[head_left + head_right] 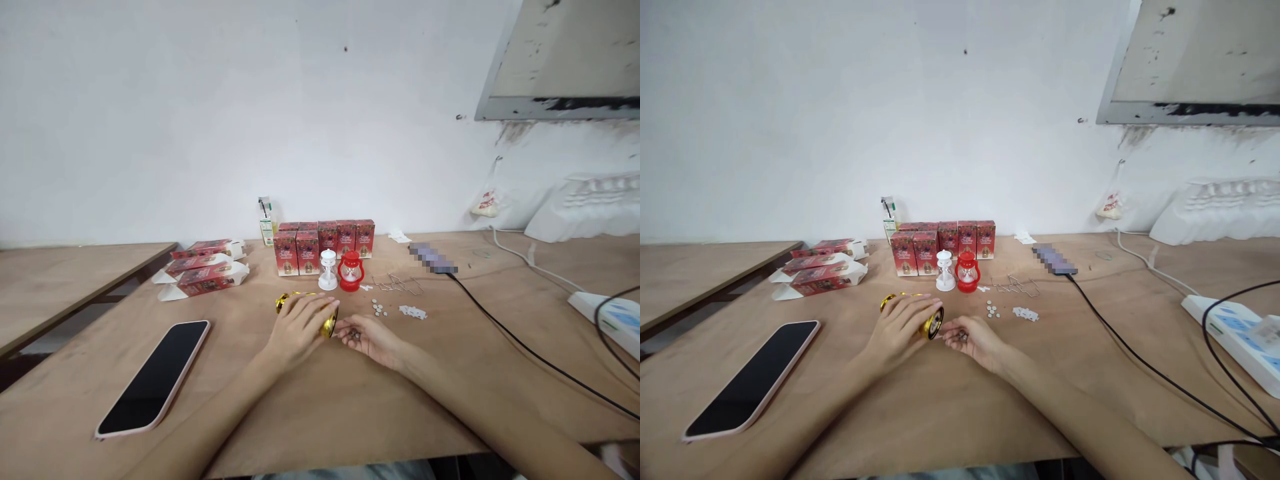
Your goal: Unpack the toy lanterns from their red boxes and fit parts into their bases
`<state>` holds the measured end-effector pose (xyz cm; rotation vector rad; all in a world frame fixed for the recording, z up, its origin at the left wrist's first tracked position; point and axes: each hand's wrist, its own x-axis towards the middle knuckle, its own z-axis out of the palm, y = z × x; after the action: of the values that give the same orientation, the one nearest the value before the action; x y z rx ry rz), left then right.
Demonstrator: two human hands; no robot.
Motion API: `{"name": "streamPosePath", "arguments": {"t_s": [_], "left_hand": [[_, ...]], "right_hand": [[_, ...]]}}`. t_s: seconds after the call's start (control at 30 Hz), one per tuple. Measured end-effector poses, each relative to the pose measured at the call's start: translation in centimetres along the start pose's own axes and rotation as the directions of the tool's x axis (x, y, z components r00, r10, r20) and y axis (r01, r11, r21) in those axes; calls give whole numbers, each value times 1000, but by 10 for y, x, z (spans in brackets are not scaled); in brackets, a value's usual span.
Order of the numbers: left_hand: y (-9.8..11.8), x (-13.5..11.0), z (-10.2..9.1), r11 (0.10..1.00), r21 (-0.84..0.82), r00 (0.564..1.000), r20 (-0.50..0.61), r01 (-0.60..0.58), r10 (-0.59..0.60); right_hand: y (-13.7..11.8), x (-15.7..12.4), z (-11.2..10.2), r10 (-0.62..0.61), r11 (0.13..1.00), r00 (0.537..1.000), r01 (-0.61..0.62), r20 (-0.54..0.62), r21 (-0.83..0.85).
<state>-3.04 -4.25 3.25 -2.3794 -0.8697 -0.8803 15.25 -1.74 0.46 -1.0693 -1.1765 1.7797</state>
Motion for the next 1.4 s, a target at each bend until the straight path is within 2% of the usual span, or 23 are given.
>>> {"name": "streamPosePath", "arguments": {"t_s": [0.1, 0.23, 0.27, 0.33, 0.4, 0.43, 0.53, 0.67, 0.77, 0.83, 0.9, 0.97, 1.0, 1.07, 1.1, 1.17, 1.27, 1.4], "left_hand": [[-1, -3, 0, 960, -142, 969, -18, 241, -246], [5, -2, -3, 824, -372, 890, 10, 427, -456], [7, 0, -4, 773, -434, 867, 40, 463, -497], [11, 2, -5, 656, -546, 819, 104, 522, -565], [14, 3, -5, 566, -620, 790, 150, 544, -595], [15, 4, -4, 541, -640, 784, 163, 546, -599], [18, 4, -3, 530, -651, 789, 180, 543, -587], [20, 3, -3, 560, -643, 815, 183, 522, -550], [20, 3, -2, 585, -625, 824, 177, 517, -539], [20, 3, -1, 604, -614, 832, 166, 508, -530], [20, 2, 0, 634, -593, 843, 154, 497, -516], [19, 1, 1, 670, -557, 853, 149, 491, -501], [19, 1, 1, 685, -540, 857, 147, 489, -494], [19, 0, 2, 707, -516, 864, 147, 483, -482], [19, 0, 2, 713, -513, 866, 145, 479, -478], [19, 0, 2, 718, -515, 872, 138, 468, -470], [19, 0, 2, 719, -525, 880, 140, 455, -454], [21, -1, 3, 721, -541, 892, 140, 432, -430]], "right_hand": [[-6, 11, -18, -159, 970, 974, 123, -160, -210], [-17, 18, -45, -308, 891, 916, 183, -258, -415], [-18, 19, -50, -361, 823, 894, 172, -265, -541], [-20, 20, -57, -456, 586, 859, 93, -232, -805], [-19, 21, -60, -491, 324, 855, 0, -168, -946], [-18, 21, -60, -484, 249, 862, -26, -148, -968], [-16, 22, -57, -457, 148, 882, -56, -118, -987], [-15, 21, -52, -464, 28, 883, -67, -73, -997], [-16, 19, -49, -491, -81, 871, -62, -14, -995], [-16, 17, -48, -541, -109, 841, -52, 15, -993], [-18, 13, -45, -618, -43, 785, 10, 35, -999], [-20, 9, -41, -672, 117, 738, 185, 59, -976], [-21, 6, -39, -672, 229, 736, 303, 74, -925], [-22, 1, -32, -627, 473, 769, 499, 120, -727], [-21, -1, -29, -594, 580, 791, 546, 146, -604], [-19, -3, -23, -540, 723, 820, 568, 191, -394], [-15, -2, -16, -496, 819, 843, 534, 210, -210], [-11, 0, -12, -448, 875, 873, 472, 194, -103]]}}
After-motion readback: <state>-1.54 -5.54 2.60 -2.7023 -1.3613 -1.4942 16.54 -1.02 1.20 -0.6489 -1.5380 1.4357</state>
